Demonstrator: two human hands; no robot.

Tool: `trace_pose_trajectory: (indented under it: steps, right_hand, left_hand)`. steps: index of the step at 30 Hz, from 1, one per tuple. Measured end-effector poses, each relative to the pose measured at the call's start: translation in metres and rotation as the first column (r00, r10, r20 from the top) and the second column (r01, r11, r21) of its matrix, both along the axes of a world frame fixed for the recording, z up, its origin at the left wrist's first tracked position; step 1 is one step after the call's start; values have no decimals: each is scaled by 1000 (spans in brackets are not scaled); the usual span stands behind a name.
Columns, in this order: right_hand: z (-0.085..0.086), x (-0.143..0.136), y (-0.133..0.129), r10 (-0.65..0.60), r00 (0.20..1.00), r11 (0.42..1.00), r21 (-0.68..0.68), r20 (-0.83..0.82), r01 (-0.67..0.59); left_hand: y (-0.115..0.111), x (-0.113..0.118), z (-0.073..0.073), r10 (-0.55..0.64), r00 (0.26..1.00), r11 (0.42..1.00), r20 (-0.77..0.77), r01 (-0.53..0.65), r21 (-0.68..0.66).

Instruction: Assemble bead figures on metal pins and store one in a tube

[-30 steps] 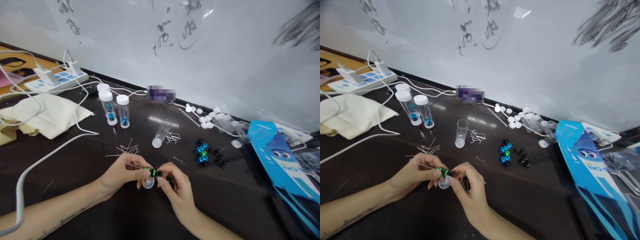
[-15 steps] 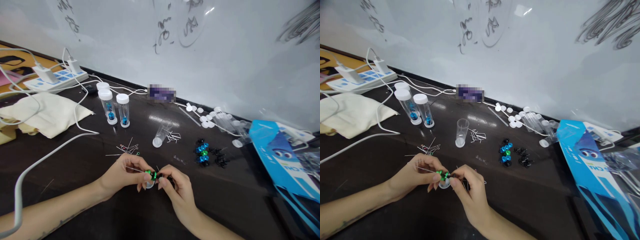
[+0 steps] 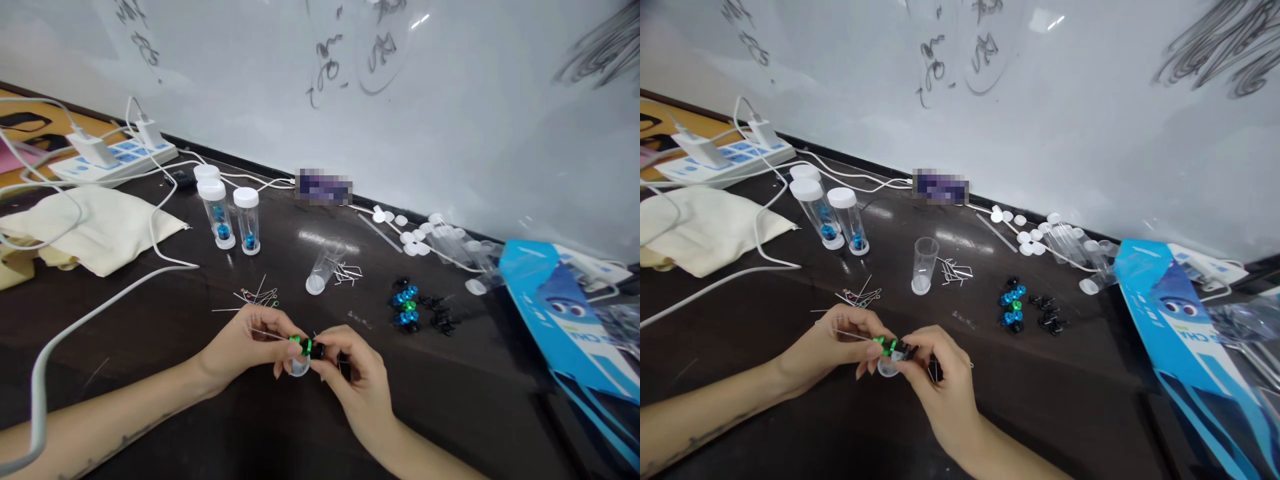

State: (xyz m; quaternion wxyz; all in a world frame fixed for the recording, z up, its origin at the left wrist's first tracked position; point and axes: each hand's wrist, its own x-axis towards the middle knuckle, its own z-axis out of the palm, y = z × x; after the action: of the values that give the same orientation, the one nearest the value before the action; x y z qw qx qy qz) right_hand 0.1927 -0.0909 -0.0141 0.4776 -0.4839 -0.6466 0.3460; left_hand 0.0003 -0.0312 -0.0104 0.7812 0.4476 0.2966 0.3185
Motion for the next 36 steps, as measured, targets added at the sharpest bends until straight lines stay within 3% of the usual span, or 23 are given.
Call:
trace_pose_trajectory:
  steps: [8,14,21,36]
  right_hand:
    - [2,1,0,45,999,998,-35,8,-45]
    - [0,-1,0,1,999,997,75,-33,2]
    - [1,-3,1,-3,999,995,101,-41,8]
    - [-2,1,2,40,999,997,-65,-29,-42]
  left_hand:
    - [0,1,3,-44,999,999,1,44,-9]
    - [1,1,4,-44,999,999,13,45,-17]
    - [0,1,3,-64,997,997,39,66,-45]
    - [3,0,4,-89,996,991,9,89,-96]
